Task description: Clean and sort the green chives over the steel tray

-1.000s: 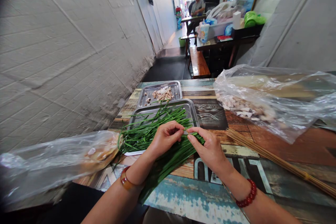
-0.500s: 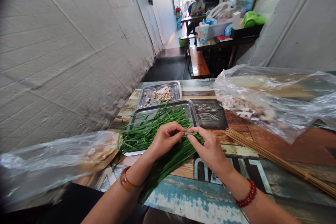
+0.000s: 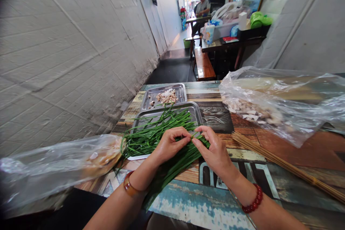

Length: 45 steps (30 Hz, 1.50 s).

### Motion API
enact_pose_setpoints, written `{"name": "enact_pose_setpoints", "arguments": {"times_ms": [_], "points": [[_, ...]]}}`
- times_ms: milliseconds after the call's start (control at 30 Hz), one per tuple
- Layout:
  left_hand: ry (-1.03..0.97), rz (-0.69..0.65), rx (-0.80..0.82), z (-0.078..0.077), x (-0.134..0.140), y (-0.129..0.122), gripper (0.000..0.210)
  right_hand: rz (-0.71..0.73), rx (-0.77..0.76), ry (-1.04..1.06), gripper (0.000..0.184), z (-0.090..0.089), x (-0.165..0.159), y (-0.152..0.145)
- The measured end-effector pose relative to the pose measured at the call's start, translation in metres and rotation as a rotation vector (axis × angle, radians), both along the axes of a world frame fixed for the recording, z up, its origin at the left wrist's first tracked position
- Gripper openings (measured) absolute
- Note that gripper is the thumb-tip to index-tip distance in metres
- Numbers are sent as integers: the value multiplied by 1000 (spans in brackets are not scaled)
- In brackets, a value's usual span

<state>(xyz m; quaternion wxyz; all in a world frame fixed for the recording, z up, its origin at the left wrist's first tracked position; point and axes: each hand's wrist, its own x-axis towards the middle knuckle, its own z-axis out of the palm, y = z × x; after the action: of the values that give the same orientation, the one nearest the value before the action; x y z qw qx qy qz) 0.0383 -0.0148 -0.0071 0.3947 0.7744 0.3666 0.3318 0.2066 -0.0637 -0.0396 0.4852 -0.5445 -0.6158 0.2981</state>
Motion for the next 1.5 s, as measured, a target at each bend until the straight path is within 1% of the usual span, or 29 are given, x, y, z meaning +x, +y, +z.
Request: {"name": "enact_pose_setpoints", "arguments": {"times_ms": [100,133,167,200,300,367,400,533,667,800,900,967,1067,1267,1367,1500], "points": [[14,-97,-28,3,-1,0,16,-23,33,-23,16,-2,0,1],[15,-94,-32,4,-2,0,16,-22,23,-33,15,-3,1,1],[12,-58,-36,4,-3,2,16,-21,8,-40,15,-4,1,1],[3,5,-42,4,-5,4,15,-20,-7,-41,15,-5,2,1],[-28,241,-40,-1,-10,12,16,-14,-16,-23,18,-6,2,2],[2,312,25,-5,-13,17,14,-10,2,-30,19,-6,2,2],[41,311,74,-8,-13,19,13,-9,9,-44,19,-6,2,2],[276,211,231,-17,-15,23,12,-13,1,-115,18,-3,2,1],[496,202,339,-23,-16,25,15,-17,4,-142,19,-2,3,1],[662,221,384,-24,-12,26,21,-13,3,-140,19,-2,2,1],[757,262,372,-22,-9,26,25,-17,-2,-141,19,-3,2,1],[791,280,349,-22,-7,25,24,-15,-2,-141,19,-3,2,1],[804,279,346,-21,-7,24,19,-1,-3,-132,18,-3,2,2],[745,208,431,-24,-9,27,17,-21,27,-133,18,-2,1,2],[674,216,439,-25,-10,28,13,-19,23,-139,18,-3,1,2],[599,247,393,-25,-11,29,14,-21,7,-137,18,-4,2,1]]}}
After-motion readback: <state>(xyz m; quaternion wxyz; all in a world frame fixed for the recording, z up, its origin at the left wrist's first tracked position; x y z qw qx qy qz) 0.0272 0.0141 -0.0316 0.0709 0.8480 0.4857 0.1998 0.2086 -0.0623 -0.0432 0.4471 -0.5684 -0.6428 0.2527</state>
